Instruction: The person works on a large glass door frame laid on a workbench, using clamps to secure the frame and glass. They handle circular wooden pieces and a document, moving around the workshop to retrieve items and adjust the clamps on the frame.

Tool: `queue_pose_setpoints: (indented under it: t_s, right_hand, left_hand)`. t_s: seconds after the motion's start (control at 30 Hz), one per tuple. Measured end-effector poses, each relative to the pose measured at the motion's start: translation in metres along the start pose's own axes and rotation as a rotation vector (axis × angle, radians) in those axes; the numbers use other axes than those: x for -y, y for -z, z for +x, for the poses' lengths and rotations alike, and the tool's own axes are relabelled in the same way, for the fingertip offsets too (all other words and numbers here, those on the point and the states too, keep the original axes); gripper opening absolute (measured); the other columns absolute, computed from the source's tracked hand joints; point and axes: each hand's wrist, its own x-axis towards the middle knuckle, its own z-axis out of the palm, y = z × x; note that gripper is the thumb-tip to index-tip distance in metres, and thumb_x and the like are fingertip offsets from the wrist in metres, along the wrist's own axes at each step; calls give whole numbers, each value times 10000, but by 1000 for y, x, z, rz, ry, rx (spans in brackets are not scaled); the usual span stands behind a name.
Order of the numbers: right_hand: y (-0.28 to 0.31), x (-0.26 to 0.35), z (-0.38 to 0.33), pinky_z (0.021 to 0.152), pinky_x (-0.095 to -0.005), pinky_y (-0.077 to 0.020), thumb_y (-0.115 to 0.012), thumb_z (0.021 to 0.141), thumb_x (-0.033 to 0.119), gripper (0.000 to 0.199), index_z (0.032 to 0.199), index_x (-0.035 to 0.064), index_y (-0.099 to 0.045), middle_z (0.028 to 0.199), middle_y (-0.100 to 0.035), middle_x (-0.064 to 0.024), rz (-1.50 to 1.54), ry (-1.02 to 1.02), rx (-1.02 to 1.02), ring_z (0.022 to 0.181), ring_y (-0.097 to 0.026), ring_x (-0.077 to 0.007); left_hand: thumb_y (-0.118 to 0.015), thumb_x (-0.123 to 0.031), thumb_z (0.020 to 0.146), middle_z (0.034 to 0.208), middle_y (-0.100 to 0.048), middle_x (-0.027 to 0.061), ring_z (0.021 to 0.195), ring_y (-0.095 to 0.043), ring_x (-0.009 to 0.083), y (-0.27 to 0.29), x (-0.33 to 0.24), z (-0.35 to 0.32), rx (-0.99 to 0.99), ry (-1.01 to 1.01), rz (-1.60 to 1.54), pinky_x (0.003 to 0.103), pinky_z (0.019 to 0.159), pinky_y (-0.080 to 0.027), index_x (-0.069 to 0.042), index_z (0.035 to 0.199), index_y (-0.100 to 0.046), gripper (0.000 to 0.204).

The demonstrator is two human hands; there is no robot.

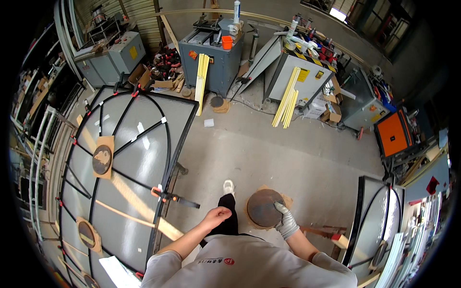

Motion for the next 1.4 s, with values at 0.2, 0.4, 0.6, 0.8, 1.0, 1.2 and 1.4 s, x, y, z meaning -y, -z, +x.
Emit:
queue_pose_setpoints:
  t_s: [0.2,0.4,0.6,0.8,1.0,1.2,1.4]
  right_hand:
    - [-50,71,117,901,-355,-445,-633,761,118,371,1116,79,-531,1082,-580,-78,-110,14,-53,1002,-547,-229]
    - [-104,157,235,901,-433,-449,-617,753,113,444,1173,95,-473,1135,-534,-118,-123,-21,-21,1051,-509,-288]
    - [-179,222,362,840,-453,-494,-572,805,167,412,1190,90,-447,1148,-523,-144,-166,-25,3,1015,-538,-314]
    - [-272,280,538,785,-470,-519,-591,796,194,455,1203,99,-412,1145,-521,-140,-180,-88,7,1008,-543,-314]
    - [-453,353,681,906,-378,-411,-583,815,197,405,1190,97,-468,1174,-524,-68,-216,-64,246,1073,-501,-234]
    - [-604,402,874,911,-410,-437,-596,804,158,454,1218,69,-433,1192,-498,-105,124,-45,469,1073,-504,-264]
    - [-745,443,997,928,-456,-430,-570,819,123,433,1219,48,-422,1218,-477,-136,478,107,225,1103,-481,-295]
  left_hand:
    - [-583,-213,849,857,-608,13,795,-563,93,35,-60,148,22,-42,-55,227,694,-445,-50,965,-597,201]
    - [-582,-117,839,848,-610,19,799,-568,98,71,-167,242,-76,-194,-136,237,726,-454,-27,930,-597,129]
    - [-579,-131,844,871,-614,22,808,-575,95,127,-236,279,-261,-134,-194,230,706,-448,-36,953,-586,144]
    - [-570,-191,853,866,-617,30,781,-582,119,175,-261,312,-645,-22,-276,253,684,-455,-36,941,-591,180]
    - [-540,-170,860,896,-623,66,780,-600,166,195,-332,371,-949,76,-550,271,693,-469,-22,946,-589,178]
    - [-508,-200,886,925,-623,95,803,-611,190,201,-446,434,-924,34,-552,294,710,-487,-18,985,-571,216]
    - [-522,-234,880,867,-631,109,768,-623,199,218,-489,472,-1043,76,-705,285,690,-494,-4,946,-585,247]
